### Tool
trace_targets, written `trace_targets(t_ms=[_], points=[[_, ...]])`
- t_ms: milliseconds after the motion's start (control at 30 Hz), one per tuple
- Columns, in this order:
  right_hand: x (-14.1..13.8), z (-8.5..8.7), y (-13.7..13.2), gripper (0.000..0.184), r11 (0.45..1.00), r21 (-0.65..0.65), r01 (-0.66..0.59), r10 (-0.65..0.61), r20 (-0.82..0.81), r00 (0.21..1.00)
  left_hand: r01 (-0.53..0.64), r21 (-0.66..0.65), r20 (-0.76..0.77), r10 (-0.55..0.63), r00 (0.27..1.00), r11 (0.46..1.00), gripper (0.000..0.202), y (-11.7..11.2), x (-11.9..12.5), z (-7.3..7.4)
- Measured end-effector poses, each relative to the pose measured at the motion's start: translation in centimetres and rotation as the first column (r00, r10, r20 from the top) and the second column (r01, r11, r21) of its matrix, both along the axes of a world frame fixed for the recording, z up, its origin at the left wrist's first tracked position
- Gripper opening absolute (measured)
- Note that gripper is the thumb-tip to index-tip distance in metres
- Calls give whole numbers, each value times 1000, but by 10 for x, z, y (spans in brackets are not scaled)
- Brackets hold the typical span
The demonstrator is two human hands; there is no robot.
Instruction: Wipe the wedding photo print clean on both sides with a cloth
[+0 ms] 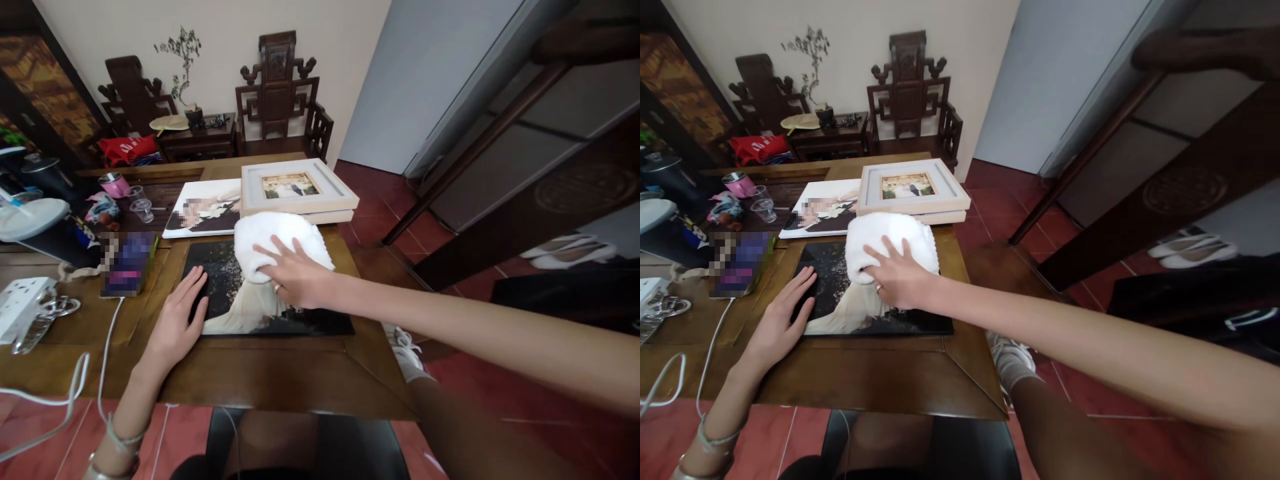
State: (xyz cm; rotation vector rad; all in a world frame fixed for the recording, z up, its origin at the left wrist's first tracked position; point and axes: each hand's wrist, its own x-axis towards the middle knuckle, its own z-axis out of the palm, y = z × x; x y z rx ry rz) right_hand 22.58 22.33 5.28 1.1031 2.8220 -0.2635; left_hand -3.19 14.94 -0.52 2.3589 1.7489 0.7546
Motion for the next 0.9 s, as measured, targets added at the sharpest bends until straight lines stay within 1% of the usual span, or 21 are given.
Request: trace_targets(t_ms=[33,100,167,233,300,367,400,467,533,633,733,800,833,900], points=[[-3,-5,-1,47,999,41,10,-10,8,1000,1,-1,-1,-1,1000,1000,45,0,0,0],[-8,-11,-15,48,996,85,22,-24,29,999,3,-4,-2,-3,1000,1000,46,0,0,0],[-13,-8,-41,48,998,55,-1,-3,63,998,0,-12,-3,0,1000,1000,46,0,0,-1],[-16,2,-71,48,997,-46,-58,61,80,995,-7,-25,-6,7,1000,1000,47,1,-1,-1],[-16,17,-95,47,976,-173,-133,144,57,988,-11,-35,-14,10,1000,999,47,1,-1,-1],[-15,31,-109,46,940,-286,-186,200,23,979,-8,-35,-20,8,1000,999,48,1,-1,-1],[-15,37,-110,45,929,-317,-192,204,4,979,-6,-33,-22,5,1000,999,48,1,-1,-1],[-15,44,-100,41,931,-324,-167,168,-27,985,-4,-34,-28,3,1000,999,47,1,-1,-1],[-17,44,-79,41,950,-285,-126,115,-57,992,-5,-36,-28,4,1000,999,47,0,-1,-1],[-21,35,-35,47,978,-195,-79,69,-59,996,-4,-24,-13,4,1000,1000,47,-1,-1,-1],[-26,19,-1,49,993,-115,-39,33,-50,998,-6,-17,-3,6,1000,1000,47,-1,-1,-1],[-29,7,7,50,998,-58,-15,13,-39,999,-6,-16,-1,6,1000,1000,47,-1,-1,-1],[-31,2,6,50,1000,-18,-4,4,-35,999,-4,-15,1,4,1000,1000,47,0,-1,-1],[-33,-4,-8,50,999,49,3,-2,-29,1000,-4,-14,3,4,1000,1000,47,0,-1,-2]])
